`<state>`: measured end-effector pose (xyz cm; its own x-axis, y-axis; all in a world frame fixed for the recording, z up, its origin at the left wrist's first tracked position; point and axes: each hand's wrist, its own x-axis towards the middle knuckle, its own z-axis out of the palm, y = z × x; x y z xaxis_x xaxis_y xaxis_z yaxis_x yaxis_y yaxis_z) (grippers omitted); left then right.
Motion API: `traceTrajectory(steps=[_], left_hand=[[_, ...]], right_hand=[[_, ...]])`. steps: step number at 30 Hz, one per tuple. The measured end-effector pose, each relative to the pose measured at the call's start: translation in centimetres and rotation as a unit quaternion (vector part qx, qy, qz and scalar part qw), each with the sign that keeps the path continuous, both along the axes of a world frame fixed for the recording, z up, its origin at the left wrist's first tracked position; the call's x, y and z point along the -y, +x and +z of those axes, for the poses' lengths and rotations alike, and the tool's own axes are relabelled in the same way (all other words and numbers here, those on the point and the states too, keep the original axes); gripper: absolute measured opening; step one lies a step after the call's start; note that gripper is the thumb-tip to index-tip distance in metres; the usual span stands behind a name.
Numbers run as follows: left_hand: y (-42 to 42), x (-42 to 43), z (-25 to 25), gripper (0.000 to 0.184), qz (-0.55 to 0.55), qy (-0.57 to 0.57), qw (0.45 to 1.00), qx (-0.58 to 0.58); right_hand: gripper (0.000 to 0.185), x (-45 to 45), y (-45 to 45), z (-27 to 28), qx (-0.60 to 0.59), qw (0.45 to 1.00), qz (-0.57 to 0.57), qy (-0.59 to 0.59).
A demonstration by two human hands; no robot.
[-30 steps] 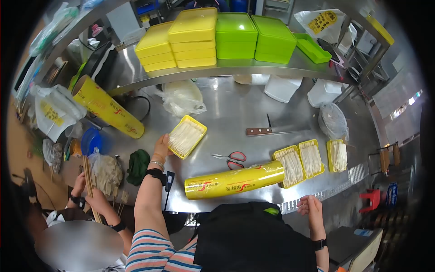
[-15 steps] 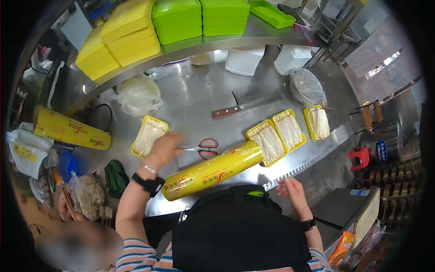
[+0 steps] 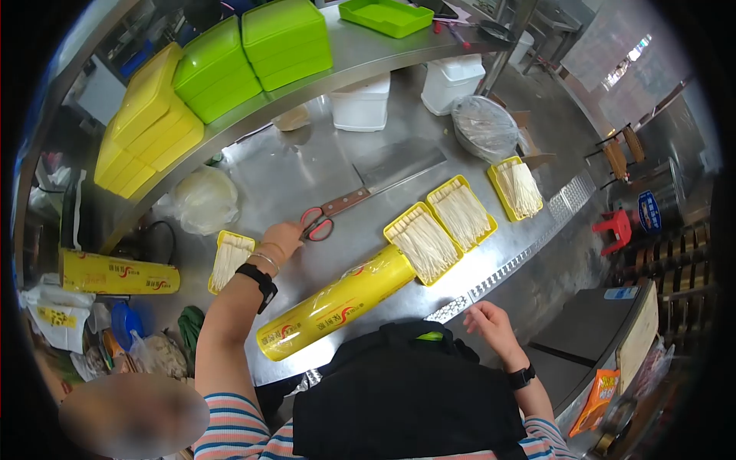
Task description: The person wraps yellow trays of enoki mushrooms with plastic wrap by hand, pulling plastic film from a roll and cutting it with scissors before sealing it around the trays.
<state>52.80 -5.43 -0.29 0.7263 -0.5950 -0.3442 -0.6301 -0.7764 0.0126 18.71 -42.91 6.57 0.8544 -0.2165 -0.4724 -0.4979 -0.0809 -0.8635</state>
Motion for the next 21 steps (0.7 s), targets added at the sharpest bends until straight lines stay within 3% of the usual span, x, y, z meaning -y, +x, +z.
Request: traceTrajectory(steps=[6, 8, 12, 16, 18, 21], left_hand=[[2.7, -0.1, -0.8, 0.032, 0.082, -0.030, 0.996, 0.032], [3.4, 0.2, -1.3, 0.034, 0.189, -0.043, 0.981, 0.024], [1.7, 1.6, 2.7, 0.037, 0.188, -0.030, 0.981, 0.032], [-4.9, 2.1, 6.5, 0.078, 0.051, -0.169, 0.980, -0.090], [-10.0, 2.5, 8.6, 0.096, 0.037, -0.157, 0.982, -0.097], [-15.8, 2.3, 8.3, 0.102, 0.027, -0.144, 0.989, -0.006]], right_hand=[[0.019, 0.4, -1.4, 0.0, -0.018, 0.998, -0.050, 0.017], [0.020, 0.8, -1.9, -0.1, -0.019, 0.999, -0.040, 0.008], [0.016, 1.1, -2.2, 1.0, -0.017, 0.997, -0.075, 0.006], [0.016, 2.2, -1.9, -1.5, 0.006, 0.997, -0.075, 0.001], [0.016, 2.7, -1.0, -3.1, 0.033, 0.996, -0.077, 0.010], [0.027, 1.9, 2.6, -3.4, 0.063, 0.979, 0.066, -0.184]])
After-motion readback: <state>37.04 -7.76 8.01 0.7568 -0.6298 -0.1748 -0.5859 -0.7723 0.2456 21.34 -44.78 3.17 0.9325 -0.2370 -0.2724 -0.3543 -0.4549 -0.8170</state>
